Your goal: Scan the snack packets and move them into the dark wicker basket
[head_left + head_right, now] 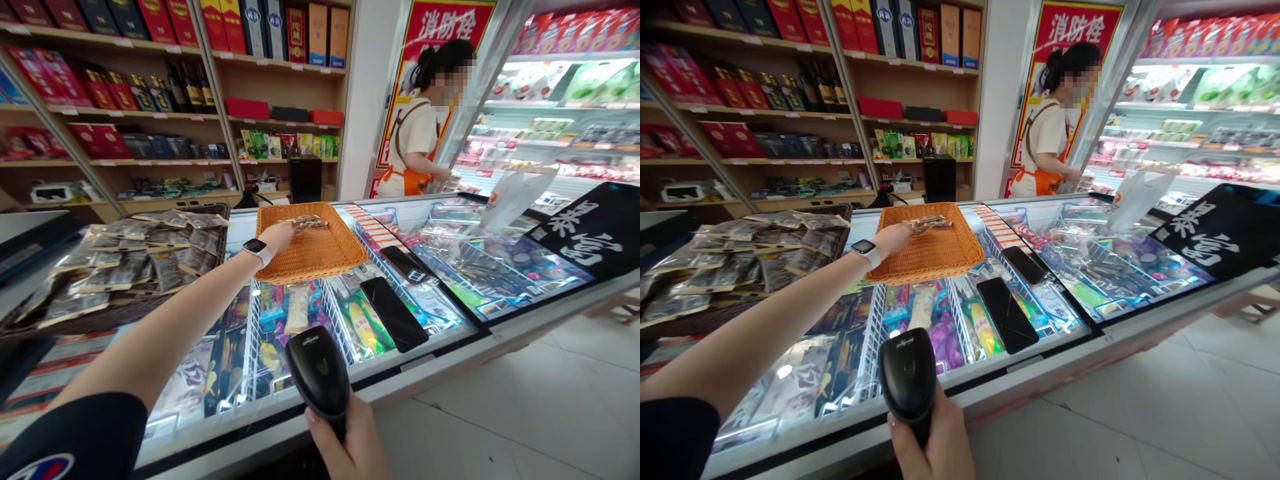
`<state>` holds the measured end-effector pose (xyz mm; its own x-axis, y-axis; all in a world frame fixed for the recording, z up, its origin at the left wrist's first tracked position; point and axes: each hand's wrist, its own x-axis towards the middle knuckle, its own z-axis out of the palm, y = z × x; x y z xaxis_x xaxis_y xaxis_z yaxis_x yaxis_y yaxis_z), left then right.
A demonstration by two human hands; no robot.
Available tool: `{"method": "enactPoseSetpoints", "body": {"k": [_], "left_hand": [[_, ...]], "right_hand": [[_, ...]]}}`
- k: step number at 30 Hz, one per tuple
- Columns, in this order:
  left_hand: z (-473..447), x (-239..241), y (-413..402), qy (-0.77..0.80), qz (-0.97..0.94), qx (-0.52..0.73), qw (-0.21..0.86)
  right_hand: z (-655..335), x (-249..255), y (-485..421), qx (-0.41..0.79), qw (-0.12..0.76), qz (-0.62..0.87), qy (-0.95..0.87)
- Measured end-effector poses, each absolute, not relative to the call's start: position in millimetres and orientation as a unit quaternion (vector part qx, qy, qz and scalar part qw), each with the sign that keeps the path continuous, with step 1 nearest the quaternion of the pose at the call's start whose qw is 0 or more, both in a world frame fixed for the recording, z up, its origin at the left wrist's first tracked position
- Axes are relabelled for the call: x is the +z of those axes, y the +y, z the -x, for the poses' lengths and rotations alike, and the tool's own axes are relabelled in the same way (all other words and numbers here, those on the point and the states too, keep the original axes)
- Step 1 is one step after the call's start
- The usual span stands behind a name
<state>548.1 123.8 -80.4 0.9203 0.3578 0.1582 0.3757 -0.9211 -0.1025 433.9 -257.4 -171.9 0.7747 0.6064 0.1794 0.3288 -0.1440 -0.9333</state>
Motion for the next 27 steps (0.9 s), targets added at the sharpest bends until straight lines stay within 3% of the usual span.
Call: {"method": "enactPoseSetpoints", "body": {"k": [6,12,14,18,27], "left_hand": [[-476.7,-63.7,80.6,-0.257,0.916,-0.271,-0.147],[-392.8,-90.1,36.6,-0.236,0.723,-0.411,-0.503],[-376.6,-101.9,27.9,-0.230,0.662,-0.418,-0.578],[-361.9,-117.4,24.8,-0.242,0.628,-0.404,-0.620],[-342.4,-110.9,38.6,-0.232,0.678,-0.397,-0.573]], "right_hand": [[-428.8,-155.5,-256.7,0.139,0.598,0.723,-0.317],[-421.1,-142.1,-249.4,0.187,0.585,0.710,-0.344],[-417.5,-140.2,-247.0,0.191,0.580,0.713,-0.345],[-410.6,-138.2,-242.5,0.185,0.573,0.715,-0.355],[-404.5,-135.5,-238.7,0.173,0.561,0.719,-0.372]]}}
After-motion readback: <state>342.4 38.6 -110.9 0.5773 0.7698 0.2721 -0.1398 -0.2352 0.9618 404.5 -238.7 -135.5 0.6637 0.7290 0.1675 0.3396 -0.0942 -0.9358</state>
